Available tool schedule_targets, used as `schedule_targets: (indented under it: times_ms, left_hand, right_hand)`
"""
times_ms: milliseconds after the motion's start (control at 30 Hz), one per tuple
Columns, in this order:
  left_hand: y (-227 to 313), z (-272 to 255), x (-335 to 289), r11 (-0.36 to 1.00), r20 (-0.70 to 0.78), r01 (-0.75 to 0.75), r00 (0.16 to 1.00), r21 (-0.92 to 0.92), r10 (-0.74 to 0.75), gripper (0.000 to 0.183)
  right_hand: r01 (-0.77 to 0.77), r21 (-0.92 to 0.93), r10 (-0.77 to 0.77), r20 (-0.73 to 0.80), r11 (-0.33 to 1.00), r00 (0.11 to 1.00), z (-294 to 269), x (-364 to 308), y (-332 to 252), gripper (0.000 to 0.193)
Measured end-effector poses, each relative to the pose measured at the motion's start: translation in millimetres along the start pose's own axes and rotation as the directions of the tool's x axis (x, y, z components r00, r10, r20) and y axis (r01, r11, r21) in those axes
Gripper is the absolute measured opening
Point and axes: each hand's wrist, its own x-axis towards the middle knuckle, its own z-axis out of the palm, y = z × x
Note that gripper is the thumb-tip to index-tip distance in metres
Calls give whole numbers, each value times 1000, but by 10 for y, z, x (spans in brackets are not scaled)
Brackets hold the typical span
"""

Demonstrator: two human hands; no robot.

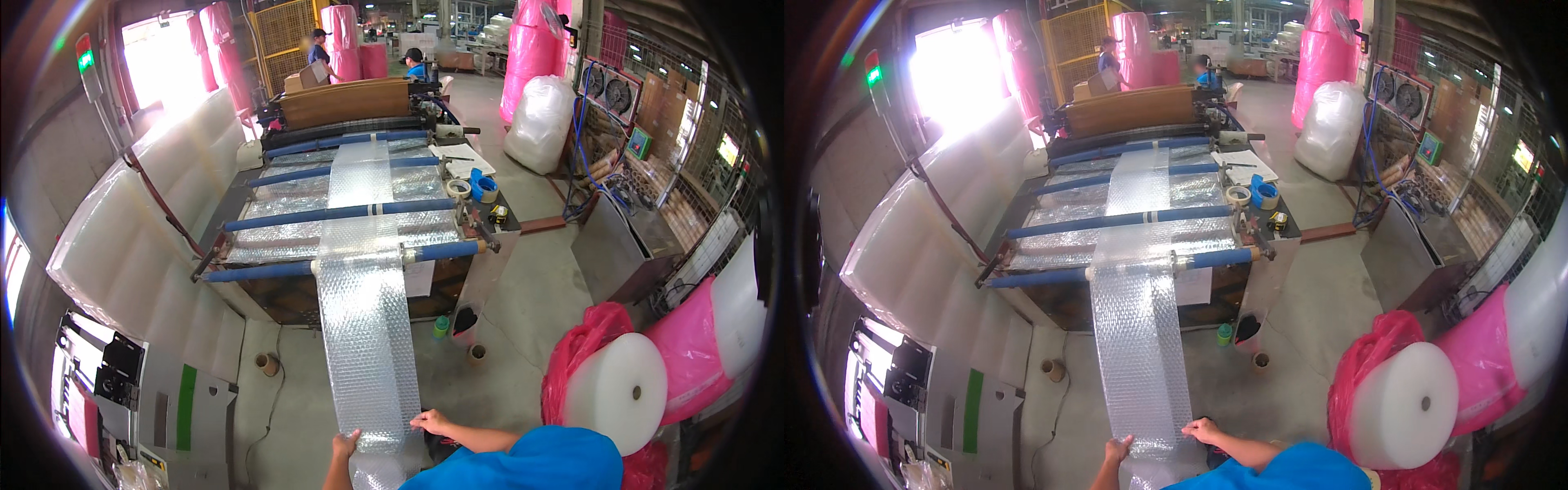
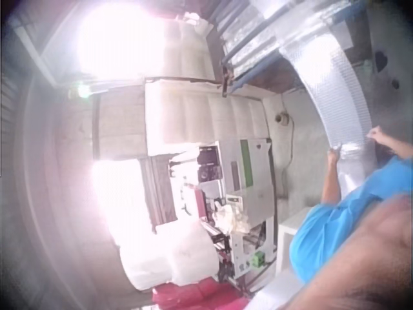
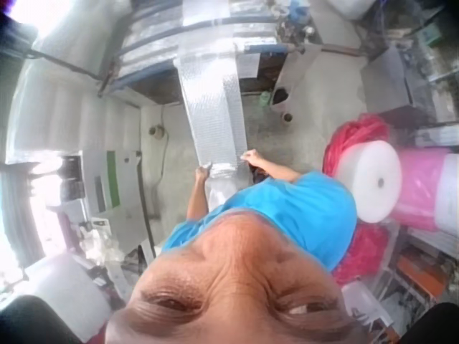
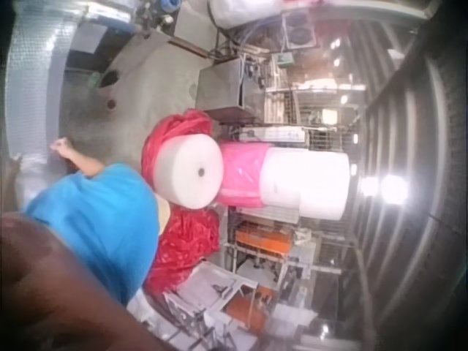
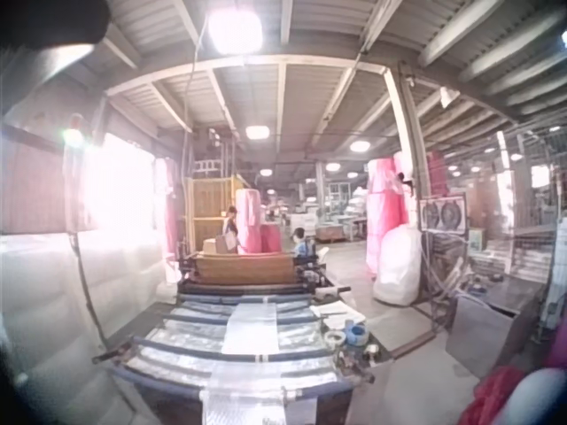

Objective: The person handles a long sheet of bubble wrap, pulling it from a machine and guiding it through rollers. They use a tape measure to measure the bubble wrap and then continue to pull and guide the material.

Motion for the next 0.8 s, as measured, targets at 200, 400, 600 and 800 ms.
schedule_targets:
  times_ms: [200,400,600,800]
  left_hand:
    - [855,-457,234,985,97,-3,995,-174,20,79]
    - [1415,-576,667,976,-59,-47,998,-213,35,78]
    - [1953,-1133,741,921,-163,-231,969,-313,188,61]
    - [1859,-1316,660,933,120,-146,974,-330,194,71]
  right_hand:
    - [108,28,-104,-124,994,987,-305,565,-257,22]
    - [149,102,-126,-201,984,972,-665,959,-811,20]
    - [239,344,-145,-279,908,949,-772,1221,-1250,20]
    - [326,491,-114,-412,808,904,-708,1019,-1719,19]
